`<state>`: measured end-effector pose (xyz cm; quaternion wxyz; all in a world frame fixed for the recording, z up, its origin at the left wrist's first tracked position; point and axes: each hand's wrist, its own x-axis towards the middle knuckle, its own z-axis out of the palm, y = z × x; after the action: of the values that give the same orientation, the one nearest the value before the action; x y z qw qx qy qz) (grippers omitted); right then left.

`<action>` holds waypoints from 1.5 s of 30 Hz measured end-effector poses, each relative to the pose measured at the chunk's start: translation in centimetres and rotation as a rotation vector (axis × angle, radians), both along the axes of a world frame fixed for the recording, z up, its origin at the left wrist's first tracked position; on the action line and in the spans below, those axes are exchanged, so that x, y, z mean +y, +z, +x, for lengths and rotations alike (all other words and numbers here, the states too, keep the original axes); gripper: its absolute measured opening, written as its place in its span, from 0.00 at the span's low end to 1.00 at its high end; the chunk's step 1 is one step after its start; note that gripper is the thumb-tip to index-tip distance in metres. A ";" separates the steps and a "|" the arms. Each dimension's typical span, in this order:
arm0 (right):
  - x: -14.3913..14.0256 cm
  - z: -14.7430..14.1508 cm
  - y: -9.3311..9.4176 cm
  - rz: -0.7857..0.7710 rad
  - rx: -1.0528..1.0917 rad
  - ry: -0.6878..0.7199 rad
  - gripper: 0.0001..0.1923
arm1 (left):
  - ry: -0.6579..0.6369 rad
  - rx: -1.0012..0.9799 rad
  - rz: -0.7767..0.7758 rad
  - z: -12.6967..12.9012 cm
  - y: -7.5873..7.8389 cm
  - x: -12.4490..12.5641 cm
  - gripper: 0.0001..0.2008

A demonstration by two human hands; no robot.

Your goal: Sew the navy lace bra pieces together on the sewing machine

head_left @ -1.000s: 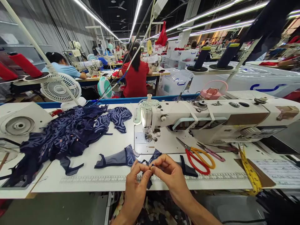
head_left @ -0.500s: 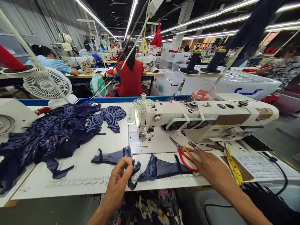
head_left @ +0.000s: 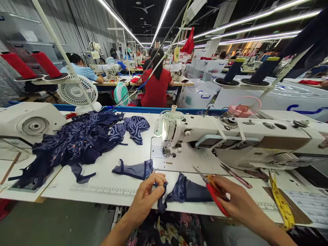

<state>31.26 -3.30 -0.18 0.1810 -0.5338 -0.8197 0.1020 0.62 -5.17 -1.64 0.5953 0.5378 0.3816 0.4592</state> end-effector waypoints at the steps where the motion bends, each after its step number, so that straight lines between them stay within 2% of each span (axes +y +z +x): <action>1: -0.4 -1.3 0.6 -0.066 -0.001 0.059 0.10 | -0.002 -0.005 0.002 0.1 0.0 0.0 0.10; 4: -1.2 -4.3 2.2 -0.204 -0.041 0.147 0.12 | 0.006 -0.003 0.004 0.3 0.1 0.0 0.10; 8: -1.0 -5.8 2.9 -0.240 -0.053 0.168 0.13 | 0.024 0.000 0.000 0.4 0.1 -0.1 0.10; 11: -0.8 -6.0 2.8 -0.241 -0.057 0.185 0.13 | 0.031 -0.008 -0.008 0.5 0.1 -0.2 0.10; 21: -0.7 -6.2 2.8 -0.305 -0.062 0.204 0.22 | 0.006 0.012 0.004 0.5 -0.4 -0.1 0.09; 26: -0.7 -6.0 2.9 -0.359 -0.035 0.196 0.20 | -0.011 0.016 0.006 0.5 -0.6 -0.2 0.09; 30: -1.2 -6.0 2.3 -0.367 -0.004 0.203 0.22 | -0.020 0.025 0.013 0.6 -0.7 -0.2 0.09; 34: -0.9 -5.1 1.7 -0.274 0.066 0.195 0.24 | -0.015 0.023 0.020 0.5 -0.9 -0.3 0.09; 36: 0.2 -3.8 1.6 -0.186 0.021 0.114 0.22 | -0.003 0.025 0.019 0.4 -0.8 -0.4 0.10; 38: 2.1 -2.1 1.4 -0.074 -0.125 -0.014 0.19 | 0.011 0.020 0.034 0.2 -0.6 -0.3 0.10; 41: 5.3 0.9 0.7 0.085 -0.372 -0.141 0.13 | 0.079 0.034 0.131 -0.8 0.5 -0.1 0.08; 45: 7.2 2.7 -0.2 0.221 -0.482 -0.210 0.10 | 0.279 0.091 0.365 -3.4 2.4 0.2 0.08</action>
<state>33.93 3.88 -0.42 0.0476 -0.6018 -0.7854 -0.1369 -2.82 -4.98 0.78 0.4012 0.5987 0.3894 0.5735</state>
